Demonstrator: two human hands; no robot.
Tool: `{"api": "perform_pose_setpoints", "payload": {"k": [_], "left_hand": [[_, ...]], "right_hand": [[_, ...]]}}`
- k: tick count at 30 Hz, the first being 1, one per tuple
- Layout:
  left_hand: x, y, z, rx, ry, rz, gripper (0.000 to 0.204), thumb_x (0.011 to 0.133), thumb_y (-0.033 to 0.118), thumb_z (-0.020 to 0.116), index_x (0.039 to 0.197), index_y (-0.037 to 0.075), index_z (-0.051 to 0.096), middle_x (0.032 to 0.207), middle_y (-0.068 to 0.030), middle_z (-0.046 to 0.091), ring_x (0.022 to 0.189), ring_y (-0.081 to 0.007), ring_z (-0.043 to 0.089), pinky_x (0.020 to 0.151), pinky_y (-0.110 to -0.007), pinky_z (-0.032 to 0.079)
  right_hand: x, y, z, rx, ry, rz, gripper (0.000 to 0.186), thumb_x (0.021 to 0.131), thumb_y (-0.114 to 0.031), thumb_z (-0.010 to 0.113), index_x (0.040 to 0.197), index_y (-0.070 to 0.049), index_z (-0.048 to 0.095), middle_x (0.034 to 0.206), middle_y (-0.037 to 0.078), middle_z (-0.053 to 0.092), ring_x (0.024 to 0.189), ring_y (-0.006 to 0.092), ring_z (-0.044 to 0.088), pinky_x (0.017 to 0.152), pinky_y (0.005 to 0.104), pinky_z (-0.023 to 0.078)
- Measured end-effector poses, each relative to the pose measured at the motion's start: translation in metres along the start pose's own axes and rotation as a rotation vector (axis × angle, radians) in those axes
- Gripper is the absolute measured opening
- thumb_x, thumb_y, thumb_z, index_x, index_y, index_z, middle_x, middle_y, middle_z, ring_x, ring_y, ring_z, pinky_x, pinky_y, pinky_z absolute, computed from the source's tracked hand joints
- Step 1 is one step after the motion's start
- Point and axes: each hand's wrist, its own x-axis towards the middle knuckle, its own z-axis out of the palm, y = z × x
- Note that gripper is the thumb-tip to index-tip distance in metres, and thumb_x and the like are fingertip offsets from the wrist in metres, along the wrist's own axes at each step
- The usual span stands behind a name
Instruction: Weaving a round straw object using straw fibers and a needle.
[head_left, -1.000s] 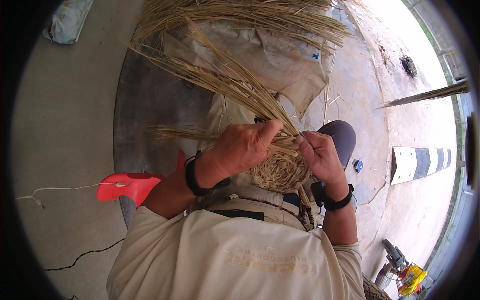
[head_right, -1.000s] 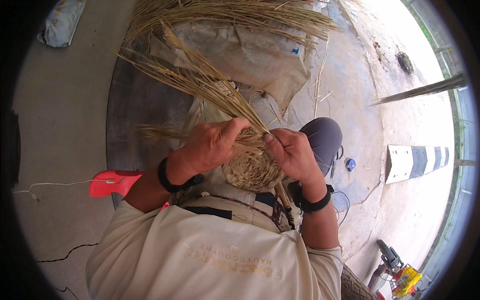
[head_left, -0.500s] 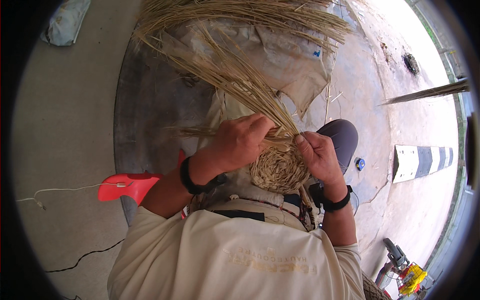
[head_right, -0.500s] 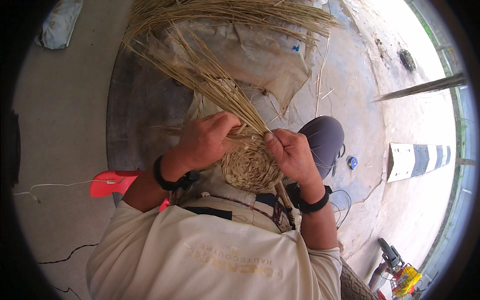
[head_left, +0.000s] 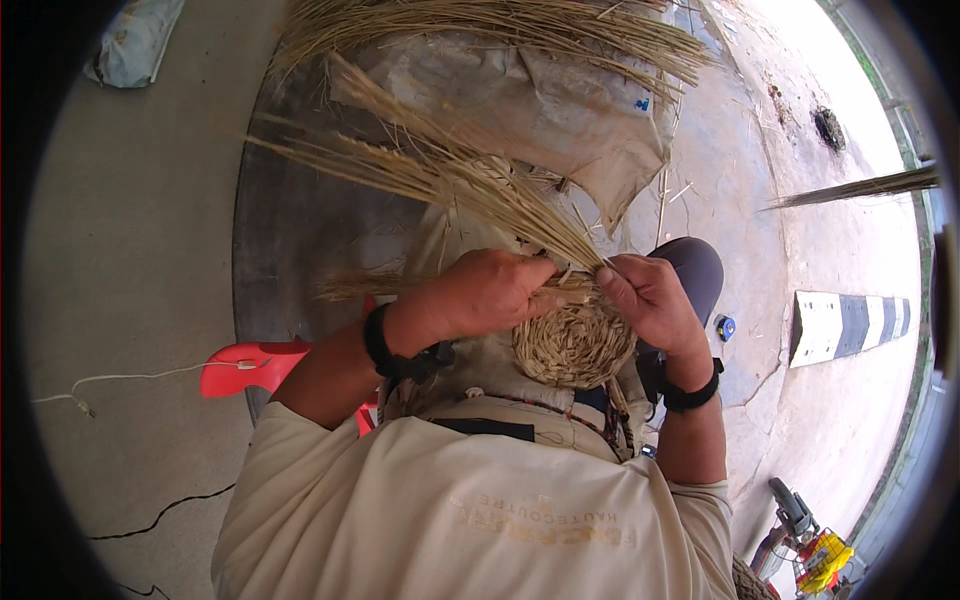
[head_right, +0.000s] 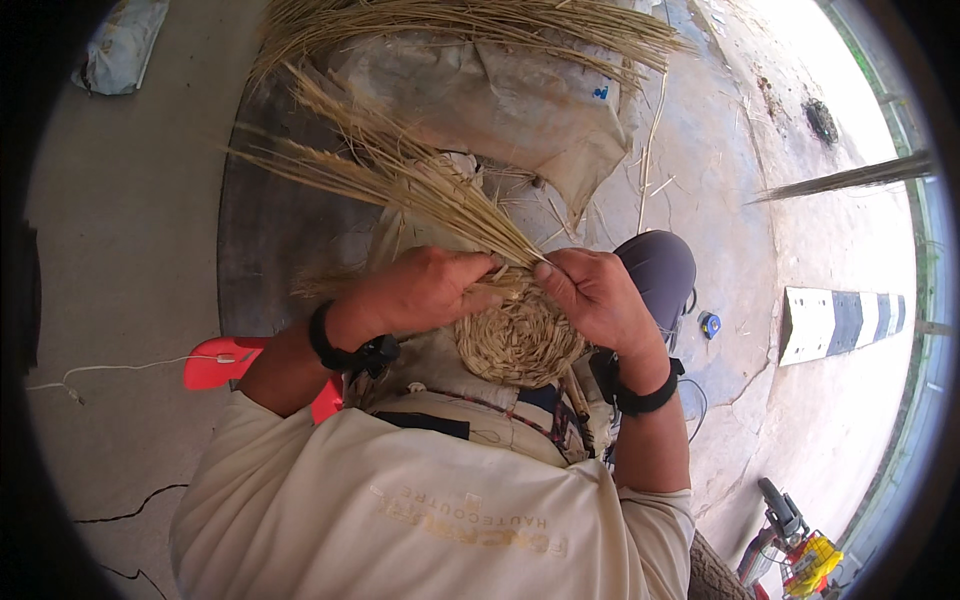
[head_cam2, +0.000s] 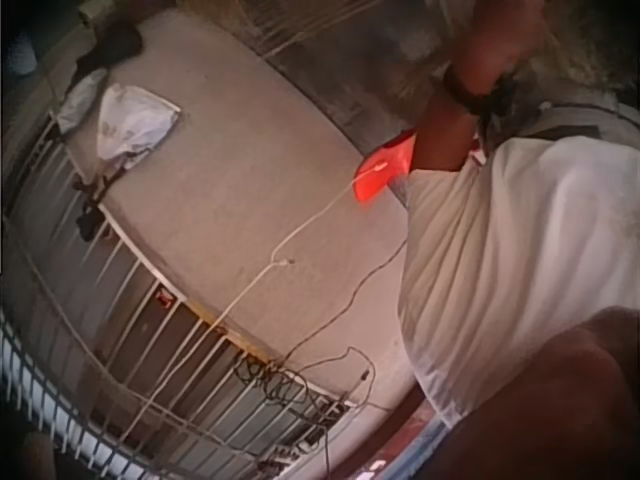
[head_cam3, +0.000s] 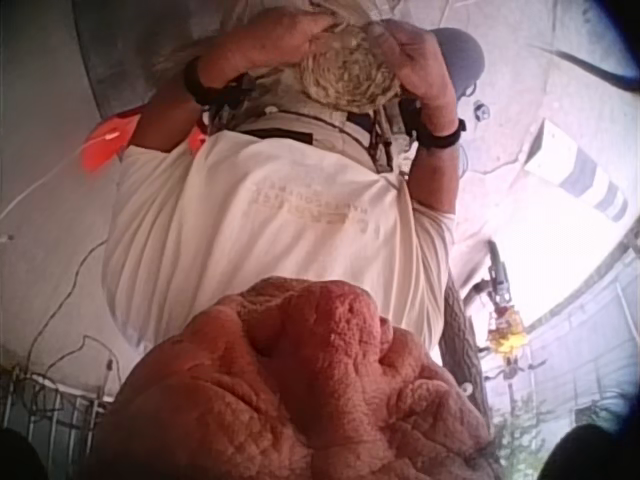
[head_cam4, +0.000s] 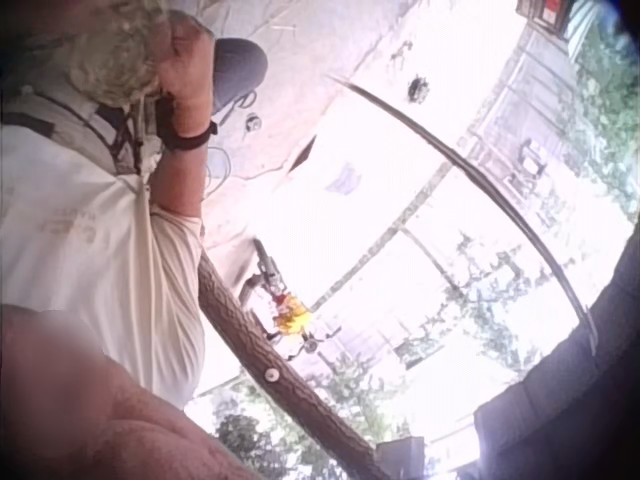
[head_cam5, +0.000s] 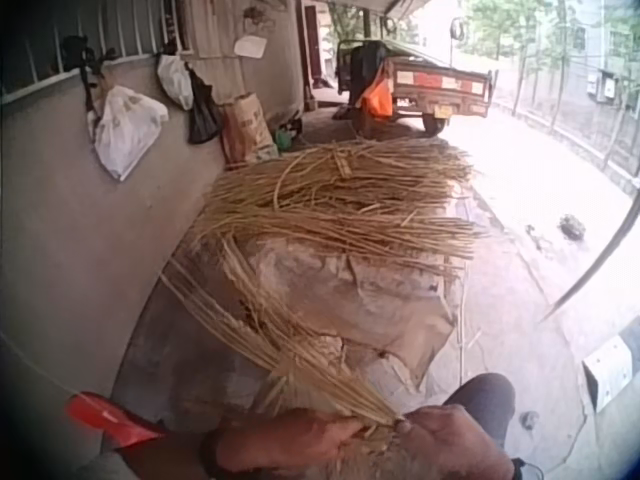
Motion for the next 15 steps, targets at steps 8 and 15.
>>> {"api": "perform_pose_setpoints", "payload": {"k": [8, 15], "left_hand": [[-0.009, -0.007, 0.009, 0.032, 0.003, -0.025, 0.033, 0.096, 0.036, 0.073, 0.107, 0.006, 0.063, 0.084, -0.0212, 0.071, 0.081, -0.0426, 0.072, 0.070, -0.052, 0.057], [-0.010, 0.001, -0.002, 0.122, 0.199, 0.094, 0.045, 0.095, 0.051, 0.071, 0.104, 0.008, 0.059, 0.079, -0.0154, 0.071, 0.077, -0.0377, 0.073, 0.064, -0.047, 0.057]], "right_hand": [[0.017, -0.007, 0.016, -0.055, 0.111, -0.055, 0.022, 0.090, -0.016, 0.078, 0.099, 0.003, 0.071, 0.083, 0.021, 0.070, 0.071, 0.0354, 0.070, 0.066, 0.0404, 0.054], [0.017, -0.008, 0.022, -0.361, 0.156, -0.092, 0.013, 0.094, -0.017, 0.074, 0.092, -0.005, 0.072, 0.075, 0.017, 0.069, 0.069, 0.0405, 0.069, 0.061, 0.0464, 0.054]]}}
